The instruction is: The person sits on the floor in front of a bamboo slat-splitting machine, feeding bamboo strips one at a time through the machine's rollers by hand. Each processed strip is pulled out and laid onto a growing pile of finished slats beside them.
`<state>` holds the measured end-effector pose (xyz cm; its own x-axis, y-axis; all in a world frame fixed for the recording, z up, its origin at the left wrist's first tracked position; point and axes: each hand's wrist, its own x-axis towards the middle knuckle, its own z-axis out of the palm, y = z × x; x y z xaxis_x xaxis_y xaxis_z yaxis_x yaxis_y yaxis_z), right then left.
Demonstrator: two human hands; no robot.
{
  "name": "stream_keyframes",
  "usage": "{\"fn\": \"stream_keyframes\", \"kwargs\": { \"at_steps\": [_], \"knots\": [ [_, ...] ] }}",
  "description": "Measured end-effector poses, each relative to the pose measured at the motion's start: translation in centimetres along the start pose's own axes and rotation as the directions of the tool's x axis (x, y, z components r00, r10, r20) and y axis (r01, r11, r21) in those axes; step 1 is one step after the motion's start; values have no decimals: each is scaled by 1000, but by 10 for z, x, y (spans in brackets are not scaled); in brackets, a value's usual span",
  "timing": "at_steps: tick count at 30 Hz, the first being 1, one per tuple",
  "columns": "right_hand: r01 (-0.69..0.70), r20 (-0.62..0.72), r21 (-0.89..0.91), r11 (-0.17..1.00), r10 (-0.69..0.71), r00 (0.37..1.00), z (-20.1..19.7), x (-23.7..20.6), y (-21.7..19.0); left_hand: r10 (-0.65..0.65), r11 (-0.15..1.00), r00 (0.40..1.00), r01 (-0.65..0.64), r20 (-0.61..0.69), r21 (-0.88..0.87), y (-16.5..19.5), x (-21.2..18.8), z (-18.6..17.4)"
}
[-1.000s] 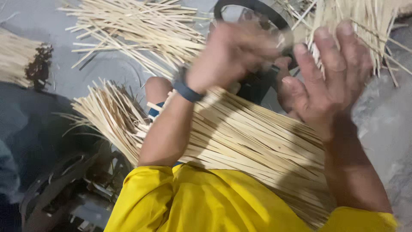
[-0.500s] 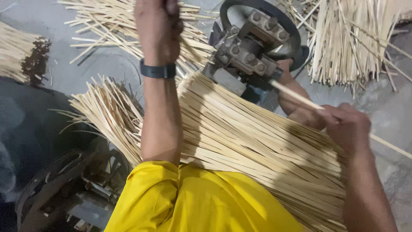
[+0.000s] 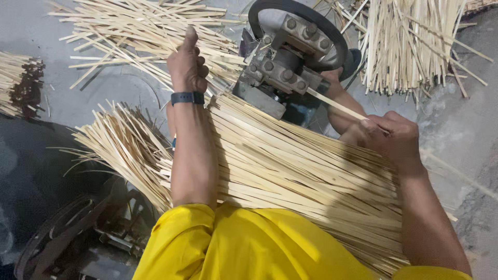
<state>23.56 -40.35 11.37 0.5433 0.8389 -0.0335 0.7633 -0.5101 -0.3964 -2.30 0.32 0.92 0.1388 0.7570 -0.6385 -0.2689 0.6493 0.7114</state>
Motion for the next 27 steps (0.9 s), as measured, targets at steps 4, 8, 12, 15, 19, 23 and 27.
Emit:
{"fn": "stream_keyframes", "kwargs": {
  "at_steps": [4,8,12,15,19,23,27],
  "knots": [
    [46,-62,-112,993,-53,997,19,2,-11,-339,937,939,331,-55,-114,-23,26,10],
    [37,-15,-108,993,-39,999,32,19,-32,-626,780,778,625,57,37,-37,55,19],
    [31,10,-105,994,-30,999,29,33,-54,-578,816,816,577,-12,-33,-42,73,27],
    [90,-19,27,996,-89,996,24,34,-68,-272,952,934,297,-233,79,-17,82,8],
    [164,-82,99,981,-156,984,21,31,-73,-53,998,971,42,-234,-51,26,76,-22],
    [-14,34,152,988,9,999,19,23,-60,-56,996,974,39,-217,-82,44,71,-35],
    [-16,106,62,998,9,994,24,9,-36,93,971,989,-116,-118,-208,55,76,-40]
  ]
}}
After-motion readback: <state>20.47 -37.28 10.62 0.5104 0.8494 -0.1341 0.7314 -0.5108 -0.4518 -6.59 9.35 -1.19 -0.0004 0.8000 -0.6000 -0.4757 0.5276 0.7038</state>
